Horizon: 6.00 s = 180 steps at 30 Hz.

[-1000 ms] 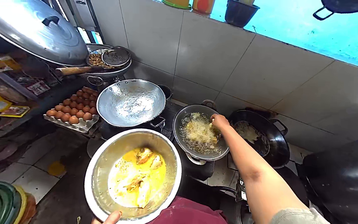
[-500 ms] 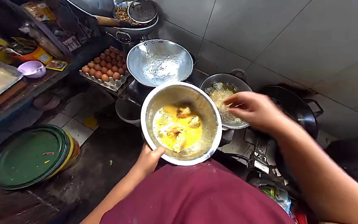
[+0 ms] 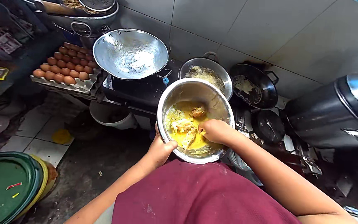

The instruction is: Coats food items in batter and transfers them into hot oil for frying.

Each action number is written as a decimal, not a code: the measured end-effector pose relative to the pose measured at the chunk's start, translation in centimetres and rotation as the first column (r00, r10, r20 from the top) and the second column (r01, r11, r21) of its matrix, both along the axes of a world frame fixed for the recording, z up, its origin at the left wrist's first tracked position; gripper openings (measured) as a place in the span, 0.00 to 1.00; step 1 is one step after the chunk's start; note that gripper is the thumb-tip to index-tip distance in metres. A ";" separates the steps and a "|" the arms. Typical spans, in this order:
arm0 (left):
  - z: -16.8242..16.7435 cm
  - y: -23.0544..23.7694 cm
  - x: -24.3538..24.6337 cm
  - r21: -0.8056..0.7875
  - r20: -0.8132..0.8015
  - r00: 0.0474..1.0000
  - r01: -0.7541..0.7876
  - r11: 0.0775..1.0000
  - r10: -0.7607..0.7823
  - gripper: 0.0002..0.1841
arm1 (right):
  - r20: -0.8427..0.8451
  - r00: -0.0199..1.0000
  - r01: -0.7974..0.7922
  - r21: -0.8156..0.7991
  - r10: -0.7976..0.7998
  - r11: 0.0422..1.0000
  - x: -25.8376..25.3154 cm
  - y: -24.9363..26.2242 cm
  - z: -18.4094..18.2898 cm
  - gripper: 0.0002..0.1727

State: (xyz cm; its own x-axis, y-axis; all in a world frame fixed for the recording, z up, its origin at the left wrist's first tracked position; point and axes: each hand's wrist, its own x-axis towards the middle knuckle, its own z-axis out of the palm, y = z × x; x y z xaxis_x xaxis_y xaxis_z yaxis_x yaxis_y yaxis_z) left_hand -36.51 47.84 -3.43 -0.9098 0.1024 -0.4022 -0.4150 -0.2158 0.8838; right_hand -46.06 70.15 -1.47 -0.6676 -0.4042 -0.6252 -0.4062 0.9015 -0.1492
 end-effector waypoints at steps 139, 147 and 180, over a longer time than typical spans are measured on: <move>-1.8 2.9 -1.7 -0.157 0.040 0.801 -0.585 0.795 0.597 0.26 | -0.299 0.662 0.642 -0.248 -0.687 0.726 -29.6 13.9 -7.6 0.18; -1.4 2.1 -1.8 -0.163 -0.019 0.820 -0.567 0.807 0.572 0.26 | -0.312 0.704 0.288 -0.695 -0.638 0.659 -23.3 14.9 2.5 0.17; -0.3 -7.3 4.1 0.008 -0.068 0.983 -0.168 0.986 0.168 0.40 | -0.155 0.981 -0.146 -0.206 0.115 0.967 2.4 -14.8 -1.9 0.24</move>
State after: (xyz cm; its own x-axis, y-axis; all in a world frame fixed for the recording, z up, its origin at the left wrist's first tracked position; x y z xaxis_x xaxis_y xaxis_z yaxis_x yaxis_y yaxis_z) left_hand -32.44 40.54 -3.76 -0.9393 -0.0535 -0.3390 -0.3118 -0.2795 0.9081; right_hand -43.63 55.36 -3.40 -0.6748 -0.6089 -0.4169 -0.5494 0.7917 -0.2671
